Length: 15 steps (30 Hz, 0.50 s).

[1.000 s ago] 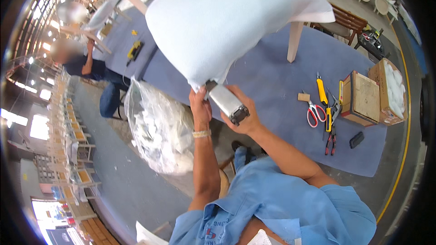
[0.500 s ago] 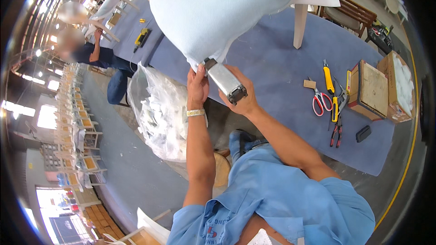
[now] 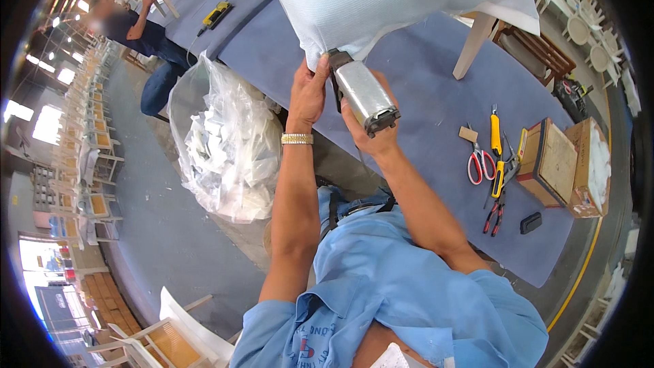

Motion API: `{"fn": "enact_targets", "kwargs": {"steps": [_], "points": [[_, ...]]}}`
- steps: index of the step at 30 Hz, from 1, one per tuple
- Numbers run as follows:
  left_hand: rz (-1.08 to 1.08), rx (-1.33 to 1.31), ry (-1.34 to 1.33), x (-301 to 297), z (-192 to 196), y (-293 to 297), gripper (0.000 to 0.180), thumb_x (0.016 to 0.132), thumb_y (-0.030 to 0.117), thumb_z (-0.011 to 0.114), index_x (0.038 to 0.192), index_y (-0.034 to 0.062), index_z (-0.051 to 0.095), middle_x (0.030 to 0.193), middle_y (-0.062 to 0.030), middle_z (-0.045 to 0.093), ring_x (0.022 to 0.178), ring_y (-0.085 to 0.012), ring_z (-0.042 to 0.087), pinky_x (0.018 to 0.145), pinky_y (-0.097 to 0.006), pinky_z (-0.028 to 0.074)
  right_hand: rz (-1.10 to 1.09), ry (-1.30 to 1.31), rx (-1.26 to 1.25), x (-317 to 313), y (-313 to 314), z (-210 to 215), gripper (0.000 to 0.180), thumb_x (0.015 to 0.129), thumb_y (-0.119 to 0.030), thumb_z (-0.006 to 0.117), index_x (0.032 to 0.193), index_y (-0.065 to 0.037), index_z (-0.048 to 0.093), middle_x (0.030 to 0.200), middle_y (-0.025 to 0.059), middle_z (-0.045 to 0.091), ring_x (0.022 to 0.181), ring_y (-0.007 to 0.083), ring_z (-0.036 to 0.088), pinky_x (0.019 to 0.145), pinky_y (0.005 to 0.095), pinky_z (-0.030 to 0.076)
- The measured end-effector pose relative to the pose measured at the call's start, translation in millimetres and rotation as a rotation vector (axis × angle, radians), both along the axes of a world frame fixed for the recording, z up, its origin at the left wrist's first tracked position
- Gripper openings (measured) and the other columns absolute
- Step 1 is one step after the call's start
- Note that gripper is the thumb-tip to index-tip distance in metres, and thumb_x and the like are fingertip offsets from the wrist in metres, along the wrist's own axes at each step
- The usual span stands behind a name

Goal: The person covers a chair seat with white fabric, smooths it over the frame, and secures it using a staple gun. They trim excess fabric with scissors and use a small wooden block to press the fabric into corners before stapling.

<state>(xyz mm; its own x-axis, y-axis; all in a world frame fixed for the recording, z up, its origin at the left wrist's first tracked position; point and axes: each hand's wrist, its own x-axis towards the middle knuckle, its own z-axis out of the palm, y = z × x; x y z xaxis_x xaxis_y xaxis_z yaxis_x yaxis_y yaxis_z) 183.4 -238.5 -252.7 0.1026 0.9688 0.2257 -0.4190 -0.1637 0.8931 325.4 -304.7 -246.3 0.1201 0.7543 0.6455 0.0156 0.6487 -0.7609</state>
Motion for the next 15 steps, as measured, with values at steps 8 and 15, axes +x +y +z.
{"fn": "enact_targets", "kwargs": {"steps": [8,15], "points": [[-0.013,0.039,-0.054,7.0,2.4,1.4,0.066,0.106,0.044,0.049,0.151,-0.0026,0.036,0.148,-0.0129,0.048,0.135,-0.0196,0.043,0.115,-0.035,0.03,-0.015,-0.092,-0.008,-2.6,9.6,-5.7,0.04,0.083,0.0,0.063,0.122,0.003,0.054,0.105,0.0123,0.063,0.08,0.0176,0.061,0.068,0.0296,0.05],[0.06,-0.013,-0.007,0.8,5.5,-2.3,0.062,0.106,0.046,0.047,0.145,-0.002,0.044,0.145,-0.0109,0.051,0.131,-0.0192,0.047,0.113,-0.034,0.033,-0.004,-0.083,-0.014,-3.9,6.6,4.4,0.039,0.08,-0.004,0.067,0.118,0.002,0.059,0.109,0.0137,0.063,0.09,0.0211,0.062,0.077,0.0326,0.05]]}}
